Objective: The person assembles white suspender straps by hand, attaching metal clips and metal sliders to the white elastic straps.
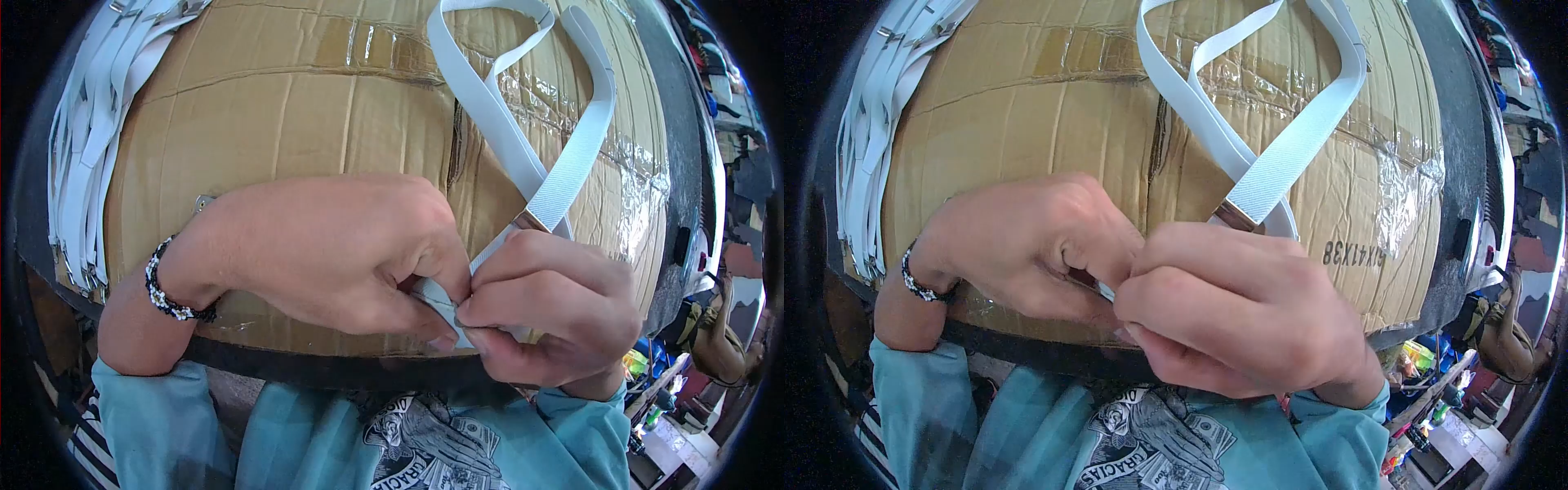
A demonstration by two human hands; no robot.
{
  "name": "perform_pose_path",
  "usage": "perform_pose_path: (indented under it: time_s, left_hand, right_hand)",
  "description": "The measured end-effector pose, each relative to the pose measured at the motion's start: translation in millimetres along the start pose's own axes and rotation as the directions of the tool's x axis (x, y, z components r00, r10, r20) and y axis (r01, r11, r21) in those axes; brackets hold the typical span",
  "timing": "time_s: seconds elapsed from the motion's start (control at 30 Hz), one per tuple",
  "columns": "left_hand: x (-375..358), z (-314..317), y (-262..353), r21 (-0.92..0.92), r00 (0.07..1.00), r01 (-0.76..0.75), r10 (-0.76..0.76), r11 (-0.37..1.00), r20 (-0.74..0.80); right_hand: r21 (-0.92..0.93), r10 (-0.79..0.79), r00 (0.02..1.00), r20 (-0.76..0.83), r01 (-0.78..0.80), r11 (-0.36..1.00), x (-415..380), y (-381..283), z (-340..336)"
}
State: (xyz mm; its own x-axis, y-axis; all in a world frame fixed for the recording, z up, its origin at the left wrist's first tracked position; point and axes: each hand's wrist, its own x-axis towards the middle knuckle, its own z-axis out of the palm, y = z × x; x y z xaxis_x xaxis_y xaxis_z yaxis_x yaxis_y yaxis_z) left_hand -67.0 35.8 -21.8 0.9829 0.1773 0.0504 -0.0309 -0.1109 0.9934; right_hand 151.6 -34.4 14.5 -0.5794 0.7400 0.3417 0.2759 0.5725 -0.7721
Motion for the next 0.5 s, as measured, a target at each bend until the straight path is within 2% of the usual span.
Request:
perform_pose_path:
  time_s: [0.17,0.33,0.5]
  left_hand:
    - [1,6,-5,0.076,0.997,-0.057,0.060,0.995,-0.042]
    - [1,4,0,0.019,1.000,-0.009,0.009,1.000,-0.007]
    - [2,4,-2,-0.003,1.000,-0.020,0.020,1.000,0.013]
  right_hand:
    - [-0.101,0.026,0.997,0.076,-0.018,0.995,-2,-5,-3]
    - [-0.152,0.064,0.988,0.139,-0.043,0.988,-4,-2,-13]
    - [-0.043,0.078,0.996,0.047,-0.076,0.996,-2,0,-13]
